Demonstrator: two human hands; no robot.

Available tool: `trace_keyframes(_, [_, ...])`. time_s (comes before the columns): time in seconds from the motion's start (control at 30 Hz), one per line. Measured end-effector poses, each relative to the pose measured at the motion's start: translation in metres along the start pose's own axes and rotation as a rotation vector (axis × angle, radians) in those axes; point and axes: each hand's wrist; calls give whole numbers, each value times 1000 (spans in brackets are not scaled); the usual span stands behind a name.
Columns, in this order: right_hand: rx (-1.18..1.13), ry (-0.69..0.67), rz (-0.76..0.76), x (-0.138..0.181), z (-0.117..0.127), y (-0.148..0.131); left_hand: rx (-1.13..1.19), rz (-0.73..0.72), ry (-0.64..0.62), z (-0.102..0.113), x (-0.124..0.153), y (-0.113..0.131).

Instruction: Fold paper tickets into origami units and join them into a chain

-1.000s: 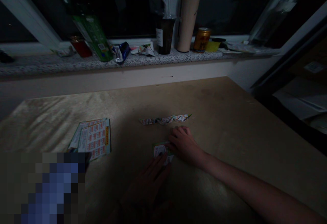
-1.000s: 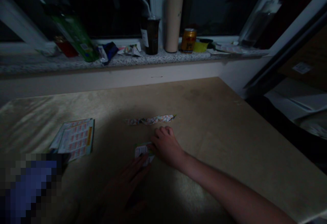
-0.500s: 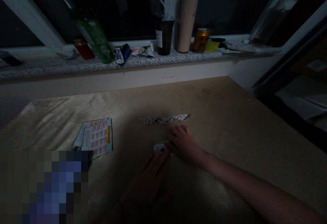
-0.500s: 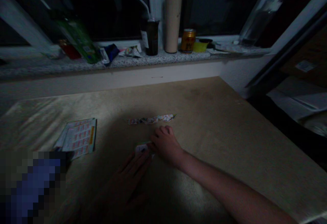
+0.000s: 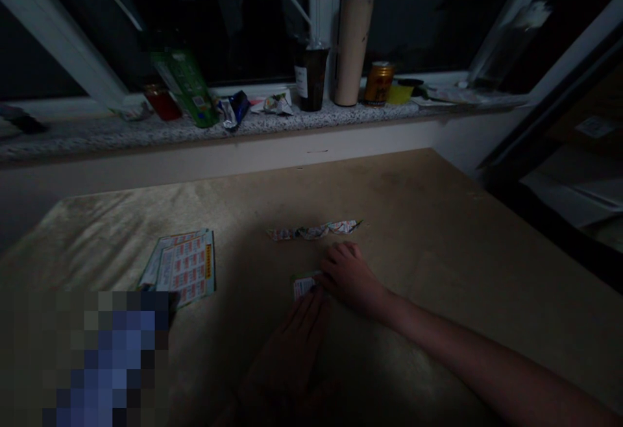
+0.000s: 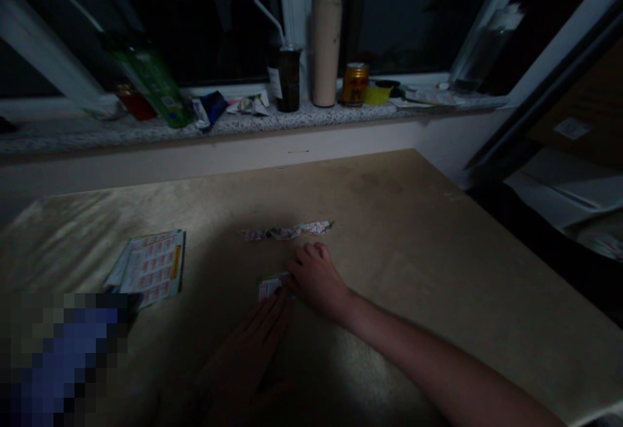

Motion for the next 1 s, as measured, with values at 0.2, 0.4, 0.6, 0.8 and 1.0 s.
trace_keyframes(0.2, [-74,79,-48,4,6,0,9,-10,7,4,1,0])
trace_keyframes(0.4, [-150,117,186,42,32,-4,34,-9,52,2,3,5])
trace_keyframes(0.6, [-236,-61,294,63,40,-7,72,28,88,5,5,9])
trace_keyframes(0.8, [-351,-71,246,57,43,-6,69,17,78,7,4,9])
trace_keyframes(1.0, [-417,-71,208,57,41,-4,70,20,66,1,4,7])
Point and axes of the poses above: each hand's wrist, its own x-axis away from the middle knuckle, its own z-axis out of the back of the hand, y = z × x, and after that the axes turned 9 degrees about z, right-handed
